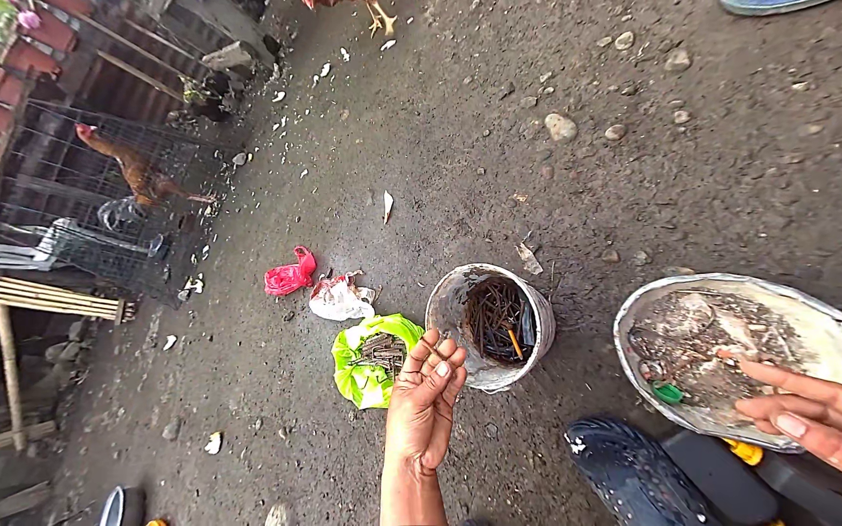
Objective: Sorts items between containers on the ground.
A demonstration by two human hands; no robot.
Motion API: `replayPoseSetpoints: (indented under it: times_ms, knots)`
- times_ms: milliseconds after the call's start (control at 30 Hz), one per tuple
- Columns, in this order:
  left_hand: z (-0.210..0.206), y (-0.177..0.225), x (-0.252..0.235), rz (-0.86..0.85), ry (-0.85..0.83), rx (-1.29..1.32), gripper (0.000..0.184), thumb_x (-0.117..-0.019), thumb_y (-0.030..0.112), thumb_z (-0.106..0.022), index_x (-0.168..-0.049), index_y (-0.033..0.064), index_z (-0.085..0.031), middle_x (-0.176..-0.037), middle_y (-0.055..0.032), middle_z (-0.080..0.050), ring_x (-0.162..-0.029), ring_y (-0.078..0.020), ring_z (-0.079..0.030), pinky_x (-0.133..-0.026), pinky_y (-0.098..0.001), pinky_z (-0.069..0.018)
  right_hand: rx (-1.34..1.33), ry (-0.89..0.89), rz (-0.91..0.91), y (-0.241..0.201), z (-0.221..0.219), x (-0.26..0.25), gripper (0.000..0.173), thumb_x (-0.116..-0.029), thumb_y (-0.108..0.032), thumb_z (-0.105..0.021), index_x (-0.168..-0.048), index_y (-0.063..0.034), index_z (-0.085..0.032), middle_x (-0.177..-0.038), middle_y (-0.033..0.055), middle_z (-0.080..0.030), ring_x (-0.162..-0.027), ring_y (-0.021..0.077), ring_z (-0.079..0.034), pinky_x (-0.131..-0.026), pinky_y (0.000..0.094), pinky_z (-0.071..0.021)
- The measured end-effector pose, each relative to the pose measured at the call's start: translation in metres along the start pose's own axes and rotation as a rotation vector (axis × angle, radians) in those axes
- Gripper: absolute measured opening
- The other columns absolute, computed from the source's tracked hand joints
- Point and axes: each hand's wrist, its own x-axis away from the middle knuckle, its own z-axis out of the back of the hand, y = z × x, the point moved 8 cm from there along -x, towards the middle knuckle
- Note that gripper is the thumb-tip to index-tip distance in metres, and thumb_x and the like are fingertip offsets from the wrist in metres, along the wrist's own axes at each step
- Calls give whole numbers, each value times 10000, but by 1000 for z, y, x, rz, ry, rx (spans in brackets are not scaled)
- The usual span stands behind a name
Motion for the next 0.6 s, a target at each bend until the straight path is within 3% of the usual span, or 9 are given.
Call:
replayPoseSetpoints:
  times_ms: [333,467,600]
  knots:
    - [15,4,2,-55,142,-114,253,-859,-146,-687,-1078,-31,-635,-1008,-229,-732,-899,-301,-760,-768,-390,-648,33,-14,-4,-2,-4,-1,465,-922,11,-618,-1381,56,-557,-1106,60,-760,-991,137,-736,-928,312,-595]
    - [22,5,4,-34,226,-131,86,-1012,-36,-552,-1039,-32,-633,-947,-215,-743,-822,-277,-764,-712,-359,-648,23,-9,3,-2,-6,-2,436,-941,1,-596,-1372,60,-566,-1090,63,-764,-995,158,-741,-938,326,-597]
    - [26,3,5,26,281,-67,249,-1112,141,-417,-1105,-23,-604,-967,-197,-747,-837,-258,-770,-709,-338,-650,7,-24,27,-1,-6,-2,395,-986,-30,-525,-1368,58,-571,-1080,56,-770,-993,161,-743,-944,330,-595]
